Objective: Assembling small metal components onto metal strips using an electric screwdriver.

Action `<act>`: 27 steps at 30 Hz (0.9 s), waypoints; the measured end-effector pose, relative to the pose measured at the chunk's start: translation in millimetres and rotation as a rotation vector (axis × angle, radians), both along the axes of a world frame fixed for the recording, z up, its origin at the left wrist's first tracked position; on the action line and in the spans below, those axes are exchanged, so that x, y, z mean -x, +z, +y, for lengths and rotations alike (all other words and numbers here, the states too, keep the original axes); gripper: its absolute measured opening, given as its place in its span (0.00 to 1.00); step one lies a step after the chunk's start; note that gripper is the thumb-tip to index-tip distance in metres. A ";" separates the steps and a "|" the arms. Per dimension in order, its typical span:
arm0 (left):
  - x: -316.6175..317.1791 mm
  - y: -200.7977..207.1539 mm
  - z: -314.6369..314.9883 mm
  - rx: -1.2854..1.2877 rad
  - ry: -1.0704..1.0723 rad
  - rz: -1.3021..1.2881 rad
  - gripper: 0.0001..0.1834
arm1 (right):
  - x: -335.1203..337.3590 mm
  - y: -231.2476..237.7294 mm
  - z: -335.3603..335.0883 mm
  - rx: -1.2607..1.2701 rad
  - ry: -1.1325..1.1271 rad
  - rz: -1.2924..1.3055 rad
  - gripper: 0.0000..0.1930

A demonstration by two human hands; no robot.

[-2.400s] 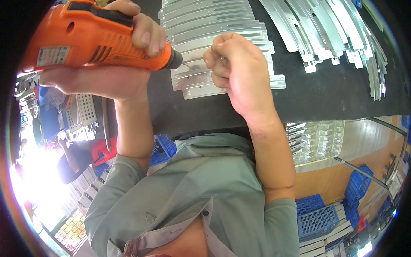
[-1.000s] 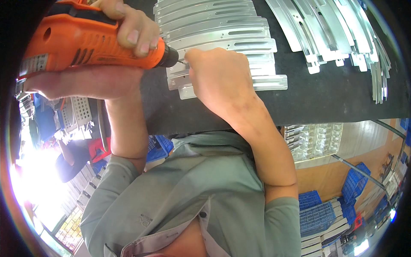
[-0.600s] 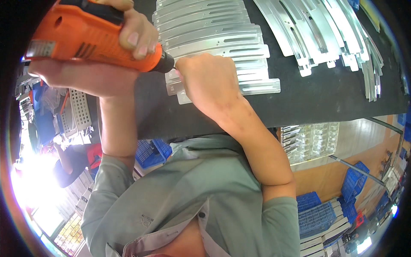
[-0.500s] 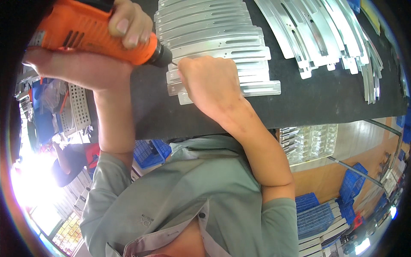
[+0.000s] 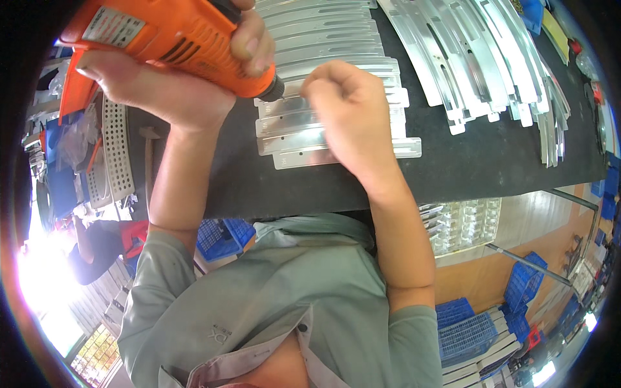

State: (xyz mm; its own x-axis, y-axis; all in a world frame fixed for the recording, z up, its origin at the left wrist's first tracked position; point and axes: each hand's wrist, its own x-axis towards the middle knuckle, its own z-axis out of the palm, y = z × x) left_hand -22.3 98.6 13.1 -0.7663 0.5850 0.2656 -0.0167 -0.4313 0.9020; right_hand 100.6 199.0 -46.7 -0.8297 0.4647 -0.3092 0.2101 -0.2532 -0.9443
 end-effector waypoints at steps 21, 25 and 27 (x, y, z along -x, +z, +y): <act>-16.8 16.9 -1.7 -0.067 -0.060 -0.172 0.74 | 1.7 -33.1 -5.7 -0.989 0.200 0.002 0.09; -15.1 14.8 2.8 -0.081 -0.079 -0.175 0.73 | 2.6 -31.9 -4.9 -1.003 0.186 0.044 0.08; -16.0 14.0 2.1 -0.089 -0.098 -0.181 0.73 | 1.3 -31.5 -4.5 -0.961 0.190 0.020 0.08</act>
State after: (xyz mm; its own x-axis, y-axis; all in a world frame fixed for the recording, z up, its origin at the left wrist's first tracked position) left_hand -6.3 100.7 27.1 -0.7471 0.6392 0.1825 -0.2205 -0.4973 0.8391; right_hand 99.4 194.5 -78.2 -0.9178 0.3690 0.1463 0.1493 0.6624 -0.7341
